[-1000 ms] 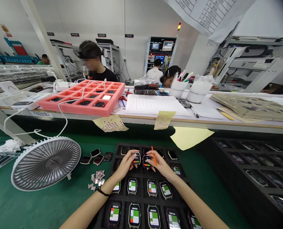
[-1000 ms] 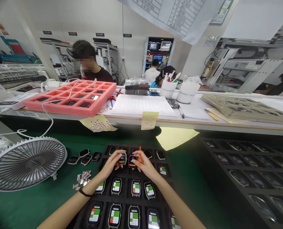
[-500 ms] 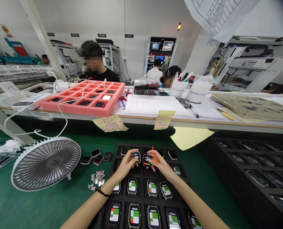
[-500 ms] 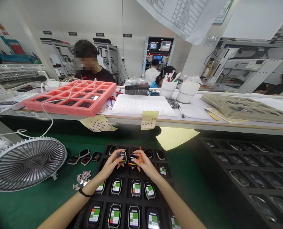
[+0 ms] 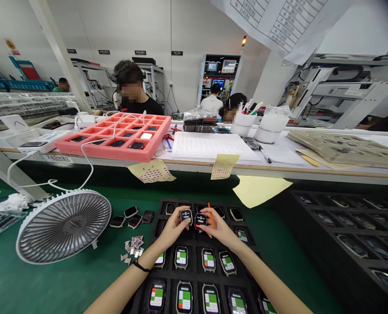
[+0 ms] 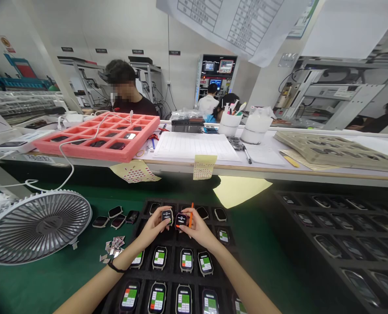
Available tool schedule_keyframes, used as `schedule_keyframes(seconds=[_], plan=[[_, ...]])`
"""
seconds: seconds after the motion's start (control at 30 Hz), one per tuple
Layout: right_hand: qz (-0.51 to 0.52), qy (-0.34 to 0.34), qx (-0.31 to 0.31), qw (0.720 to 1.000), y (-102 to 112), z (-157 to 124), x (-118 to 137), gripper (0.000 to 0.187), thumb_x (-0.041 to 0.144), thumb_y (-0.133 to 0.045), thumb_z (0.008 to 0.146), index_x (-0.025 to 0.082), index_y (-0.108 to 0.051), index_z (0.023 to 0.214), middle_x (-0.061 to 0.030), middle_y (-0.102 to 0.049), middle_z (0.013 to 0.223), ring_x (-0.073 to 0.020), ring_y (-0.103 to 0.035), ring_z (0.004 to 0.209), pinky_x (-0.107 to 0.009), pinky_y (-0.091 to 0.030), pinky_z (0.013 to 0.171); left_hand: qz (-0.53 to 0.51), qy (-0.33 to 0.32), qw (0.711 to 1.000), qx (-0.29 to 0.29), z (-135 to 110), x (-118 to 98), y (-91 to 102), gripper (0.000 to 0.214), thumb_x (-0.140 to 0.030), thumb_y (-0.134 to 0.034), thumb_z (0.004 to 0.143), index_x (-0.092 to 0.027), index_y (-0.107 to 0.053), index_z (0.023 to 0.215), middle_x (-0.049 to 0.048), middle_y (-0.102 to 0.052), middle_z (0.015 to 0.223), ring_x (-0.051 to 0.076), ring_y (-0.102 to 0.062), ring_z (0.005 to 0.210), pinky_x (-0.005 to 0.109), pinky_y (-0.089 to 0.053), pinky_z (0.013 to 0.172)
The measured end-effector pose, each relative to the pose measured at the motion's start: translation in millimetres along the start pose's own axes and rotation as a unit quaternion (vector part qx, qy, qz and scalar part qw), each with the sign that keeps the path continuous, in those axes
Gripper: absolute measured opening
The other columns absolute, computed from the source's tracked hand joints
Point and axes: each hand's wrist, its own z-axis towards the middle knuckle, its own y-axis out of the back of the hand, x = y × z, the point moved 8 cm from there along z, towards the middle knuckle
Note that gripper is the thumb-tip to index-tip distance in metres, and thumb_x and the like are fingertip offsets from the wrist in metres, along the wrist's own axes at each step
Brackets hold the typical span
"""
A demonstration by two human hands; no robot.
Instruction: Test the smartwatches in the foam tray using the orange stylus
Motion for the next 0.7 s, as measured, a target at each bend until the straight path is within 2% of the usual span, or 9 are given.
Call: schedule_keyframes(seconds=[0.17,0.27,0.37,0.53,0.7], plan=[[-0.002,-0.002,-0.004,1.0,1.4,0.3,0.1,0.043,0.045,-0.068,0.073,0.026,-0.045,0.103,-0.0026,-0.053,0.096,-0.0127,-0.059,0.062,-0.022,-0.04,0.043,0.014,0.012,1.0,0.002,-1.5,-4.2,0.9,0.042,-0.047,-0.055,0.081,-0.02,-0.051,0.114,-0.0002,-0.052,0.081,0.01,-0.05,0.058,0.024,-0.039,0.054],[-0.007,-0.008,-0.007,1.0,2.6,-0.1,1.5,0.041,0.047,-0.066,0.074,0.026,-0.047,0.102,-0.0021,-0.052,0.097,-0.0067,-0.049,0.05,-0.023,-0.039,0.043,0.022,0.017,1.0,0.003,-2.4,-5.9,0.5,0.042,-0.046,-0.056,0.081,-0.02,-0.051,0.114,-0.001,-0.052,0.08,0.01,-0.05,0.058,0.024,-0.039,0.055],[-0.008,-0.012,-0.014,1.0,4.0,0.0,1.8,0.04,0.047,-0.066,0.074,0.025,-0.047,0.102,-0.0011,-0.052,0.095,-0.0045,-0.043,0.046,-0.023,-0.038,0.043,0.026,0.023,0.999,0.002,-2.5,-4.8,0.4,0.04,-0.045,-0.055,0.082,-0.02,-0.052,0.113,-0.0001,-0.054,0.083,0.01,-0.051,0.059,0.024,-0.04,0.056],[0.001,-0.013,-0.028,1.0,6.2,1.6,-0.7,0.039,0.047,-0.066,0.074,0.024,-0.047,0.099,0.0017,-0.051,0.083,-0.008,-0.049,0.051,-0.021,-0.035,0.041,0.02,0.017,1.0,-0.001,-1.1,-0.8,1.5,0.039,-0.046,-0.053,0.082,-0.02,-0.052,0.111,0.0009,-0.054,0.085,0.011,-0.053,0.06,0.023,-0.037,0.053],[0.013,-0.016,-0.024,1.0,5.7,1.7,-2.7,0.041,0.044,-0.068,0.072,0.025,-0.046,0.1,0.0001,-0.052,0.087,-0.0116,-0.057,0.06,-0.021,-0.036,0.042,0.013,0.011,1.0,0.004,0.3,1.2,0.3,0.039,-0.043,-0.056,0.081,-0.02,-0.051,0.111,0.0004,-0.053,0.082,0.012,-0.051,0.061,0.023,-0.038,0.054]])
